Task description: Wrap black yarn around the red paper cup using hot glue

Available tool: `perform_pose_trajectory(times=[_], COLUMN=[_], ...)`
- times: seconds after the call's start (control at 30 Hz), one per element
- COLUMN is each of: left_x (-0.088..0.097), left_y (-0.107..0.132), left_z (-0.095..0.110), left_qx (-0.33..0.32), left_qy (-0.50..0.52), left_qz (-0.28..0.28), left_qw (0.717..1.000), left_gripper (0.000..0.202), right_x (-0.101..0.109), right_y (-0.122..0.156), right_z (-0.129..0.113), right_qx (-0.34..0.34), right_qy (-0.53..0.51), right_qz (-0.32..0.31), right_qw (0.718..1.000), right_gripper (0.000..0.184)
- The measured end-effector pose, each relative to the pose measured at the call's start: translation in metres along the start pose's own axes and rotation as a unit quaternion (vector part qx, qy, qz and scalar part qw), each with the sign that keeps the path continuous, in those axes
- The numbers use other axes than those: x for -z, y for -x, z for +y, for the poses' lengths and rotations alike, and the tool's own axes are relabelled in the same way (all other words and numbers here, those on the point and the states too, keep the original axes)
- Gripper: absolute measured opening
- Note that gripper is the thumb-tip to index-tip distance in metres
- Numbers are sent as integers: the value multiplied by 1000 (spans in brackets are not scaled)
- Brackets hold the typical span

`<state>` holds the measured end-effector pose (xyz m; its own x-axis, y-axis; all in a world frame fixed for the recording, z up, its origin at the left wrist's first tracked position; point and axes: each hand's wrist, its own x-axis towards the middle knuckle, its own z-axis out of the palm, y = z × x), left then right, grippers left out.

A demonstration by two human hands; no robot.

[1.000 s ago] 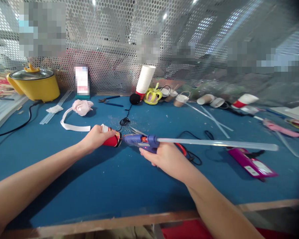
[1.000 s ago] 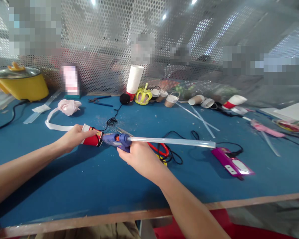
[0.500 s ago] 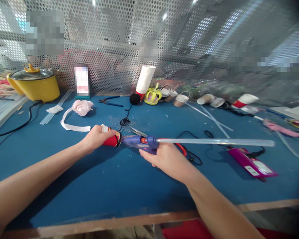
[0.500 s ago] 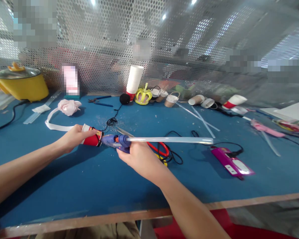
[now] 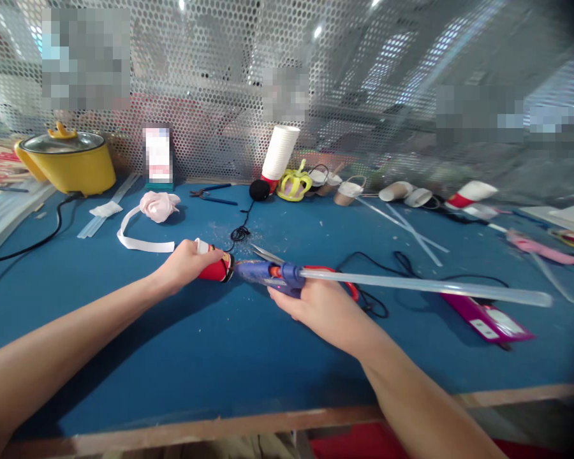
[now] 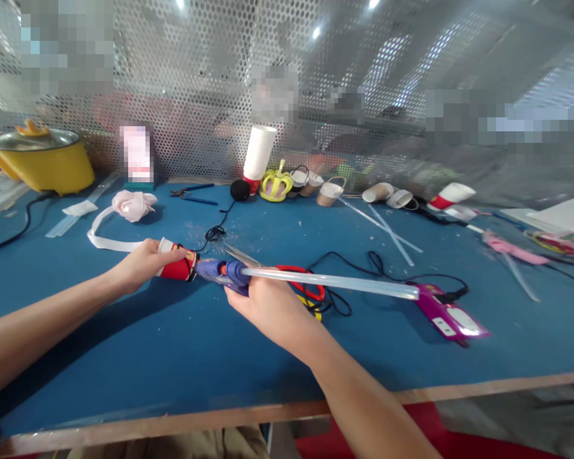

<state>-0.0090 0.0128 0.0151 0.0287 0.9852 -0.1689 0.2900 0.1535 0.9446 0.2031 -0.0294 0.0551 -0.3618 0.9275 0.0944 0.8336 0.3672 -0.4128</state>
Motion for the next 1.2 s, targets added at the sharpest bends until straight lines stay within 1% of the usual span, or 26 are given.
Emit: perform_pose_trajectory(times=[0.2, 0.33, 0.5, 0.63, 0.77, 0.87, 0.97, 1.2], left_x=[0, 0, -1, 0, 0, 0, 0, -1], left_y=[-1, -1, 0, -3, -5, -3, 0, 4], left_z=[-2, -2, -2, -6, -10, -9, -6, 0], left_qx=[-18, -17, -24, -46, -62, -63, -61, -60], left_qy=[0, -3, -18, -27, -37, -46, -66, -96], left_qz=[-9, -12, -19, -34, -51, -51, -49, -44], left_qw=[1000, 1000, 999, 998, 996, 996, 995, 993], left_gripper=[31, 31, 33, 35, 36, 36, 37, 40], right_x=[1, 1, 2, 3, 6, 6, 6, 3], right_y=[0, -1, -1, -2, -5, -6, -7, -10], right_z=[-1, 0, 2, 2, 0, -2, -2, 1], right_qx=[-11, -10, -13, -23, -47, -63, -72, -70], right_qy=[-14, -28, -49, -71, -102, -120, -124, -144], right_qz=[-26, -19, -19, -13, -22, -25, -14, -16], right_qw=[999, 999, 999, 997, 993, 990, 990, 987], right_gripper=[19, 22, 19, 17, 17, 17, 17, 19])
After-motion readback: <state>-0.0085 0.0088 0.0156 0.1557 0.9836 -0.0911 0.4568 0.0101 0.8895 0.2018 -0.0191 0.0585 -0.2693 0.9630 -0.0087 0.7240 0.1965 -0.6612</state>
